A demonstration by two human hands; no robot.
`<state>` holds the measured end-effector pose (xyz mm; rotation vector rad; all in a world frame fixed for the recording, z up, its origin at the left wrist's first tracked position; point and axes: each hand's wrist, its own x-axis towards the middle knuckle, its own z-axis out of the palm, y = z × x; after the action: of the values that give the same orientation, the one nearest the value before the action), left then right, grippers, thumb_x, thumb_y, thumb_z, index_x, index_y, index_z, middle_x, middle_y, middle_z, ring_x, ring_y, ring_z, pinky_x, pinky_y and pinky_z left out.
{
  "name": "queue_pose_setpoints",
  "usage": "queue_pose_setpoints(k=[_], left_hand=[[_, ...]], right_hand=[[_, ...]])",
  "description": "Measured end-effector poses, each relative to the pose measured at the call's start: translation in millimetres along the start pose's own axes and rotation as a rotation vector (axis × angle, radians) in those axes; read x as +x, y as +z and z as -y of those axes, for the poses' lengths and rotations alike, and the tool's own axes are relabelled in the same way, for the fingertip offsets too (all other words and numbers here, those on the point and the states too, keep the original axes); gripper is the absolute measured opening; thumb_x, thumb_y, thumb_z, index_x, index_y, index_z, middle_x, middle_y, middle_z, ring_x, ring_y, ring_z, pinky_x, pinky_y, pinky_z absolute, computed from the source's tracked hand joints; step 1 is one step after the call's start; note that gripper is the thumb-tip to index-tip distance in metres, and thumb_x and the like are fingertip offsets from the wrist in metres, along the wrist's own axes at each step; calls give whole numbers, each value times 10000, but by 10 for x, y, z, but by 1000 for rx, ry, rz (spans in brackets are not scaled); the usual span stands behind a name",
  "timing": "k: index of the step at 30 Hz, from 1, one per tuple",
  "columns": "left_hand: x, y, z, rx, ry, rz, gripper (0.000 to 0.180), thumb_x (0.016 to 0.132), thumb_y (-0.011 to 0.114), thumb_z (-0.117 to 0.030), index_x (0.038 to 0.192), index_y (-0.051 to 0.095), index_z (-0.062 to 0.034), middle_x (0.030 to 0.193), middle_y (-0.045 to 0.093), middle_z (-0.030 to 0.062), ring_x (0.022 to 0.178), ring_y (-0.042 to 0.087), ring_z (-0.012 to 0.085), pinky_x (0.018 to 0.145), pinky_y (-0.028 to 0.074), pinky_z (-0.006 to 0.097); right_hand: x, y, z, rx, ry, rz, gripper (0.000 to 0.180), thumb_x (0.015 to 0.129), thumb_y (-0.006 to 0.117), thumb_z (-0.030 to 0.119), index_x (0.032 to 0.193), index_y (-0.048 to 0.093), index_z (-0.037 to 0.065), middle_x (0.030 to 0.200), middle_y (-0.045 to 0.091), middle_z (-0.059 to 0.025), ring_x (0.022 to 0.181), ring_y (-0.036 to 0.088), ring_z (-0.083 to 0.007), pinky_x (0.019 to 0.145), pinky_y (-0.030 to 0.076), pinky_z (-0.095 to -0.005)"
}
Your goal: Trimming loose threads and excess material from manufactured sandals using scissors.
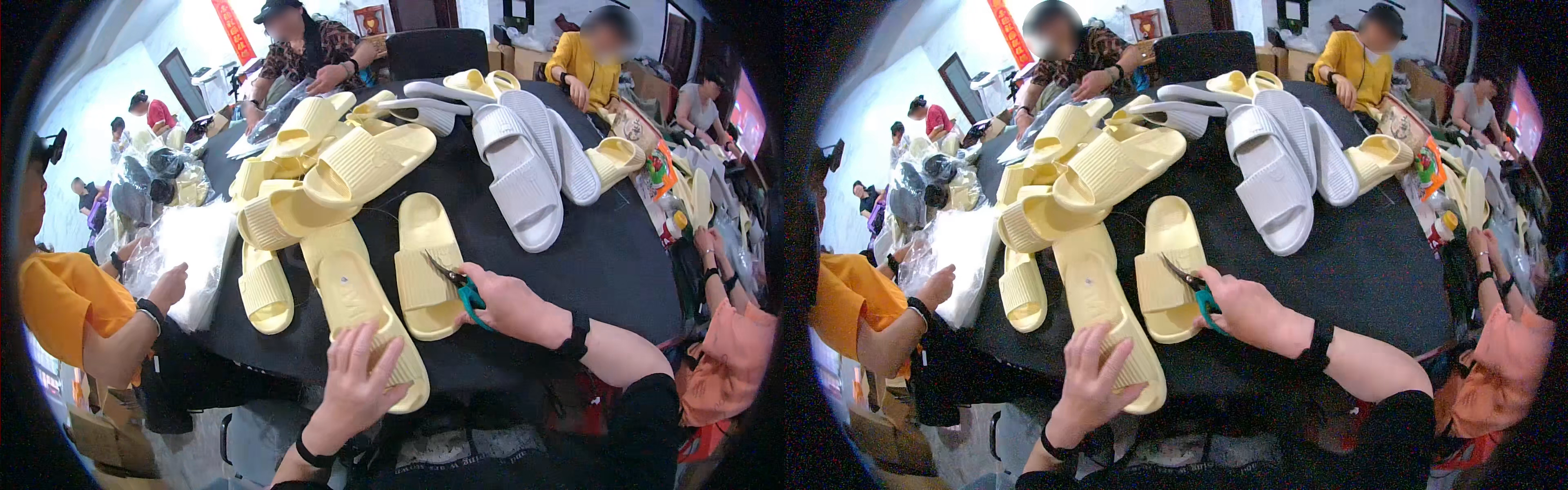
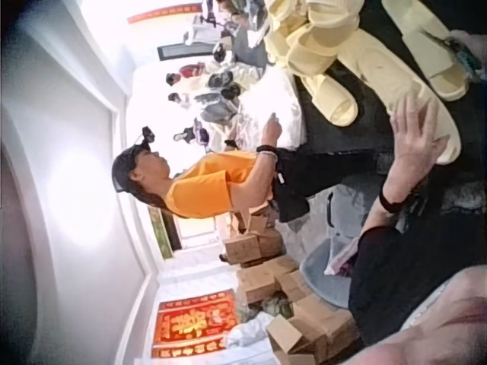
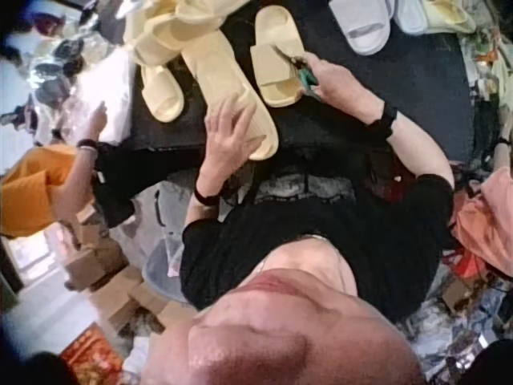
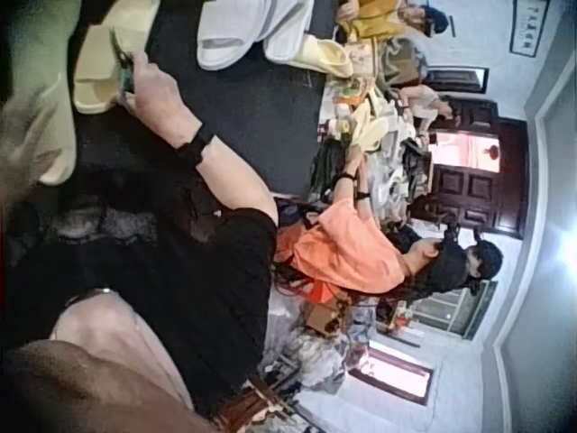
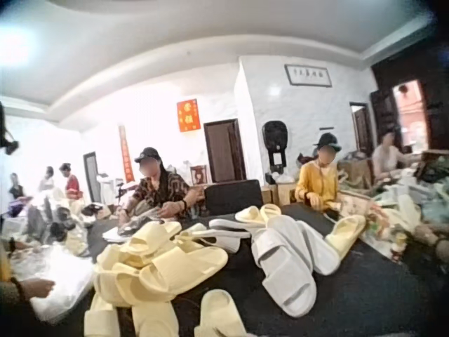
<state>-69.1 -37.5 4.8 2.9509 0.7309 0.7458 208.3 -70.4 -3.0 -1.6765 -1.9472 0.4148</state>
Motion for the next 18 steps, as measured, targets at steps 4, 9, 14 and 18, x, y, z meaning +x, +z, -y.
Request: queue_pose_setpoints(k=[4,9,14,18], left_hand=[[-40,71,32,-18,37,-10,639,645,742,-313,1214,549,-94,1272,436,219,1174,433,389,993,335,528],[-39,60,25,-36,80,12,634,651,748,-322,1210,552,-97,1284,433,219,1190,428,376,1006,323,522],[-33,30,-8,-31,109,29,663,604,791,-310,1160,552,-37,1300,429,241,1182,423,407,1004,328,533],[-112,5,-33,22,36,44,817,571,811,-302,1245,445,-22,1356,346,304,1227,377,442,1007,312,541]], right_hand=[[66,-39,77,14,103,60,591,786,714,231,1235,397,14,869,611,-259,829,617,-414,689,506,-458],[121,53,41,10,103,-44,568,800,687,209,1243,392,14,840,626,-239,776,624,-410,650,513,-456],[162,105,-62,-148,49,-85,533,779,654,123,1227,391,1,814,622,-222,745,625,-393,626,516,-450],[136,73,-231,-242,-21,-158,443,775,588,48,1173,407,-22,742,622,-211,690,637,-361,599,528,-428]])
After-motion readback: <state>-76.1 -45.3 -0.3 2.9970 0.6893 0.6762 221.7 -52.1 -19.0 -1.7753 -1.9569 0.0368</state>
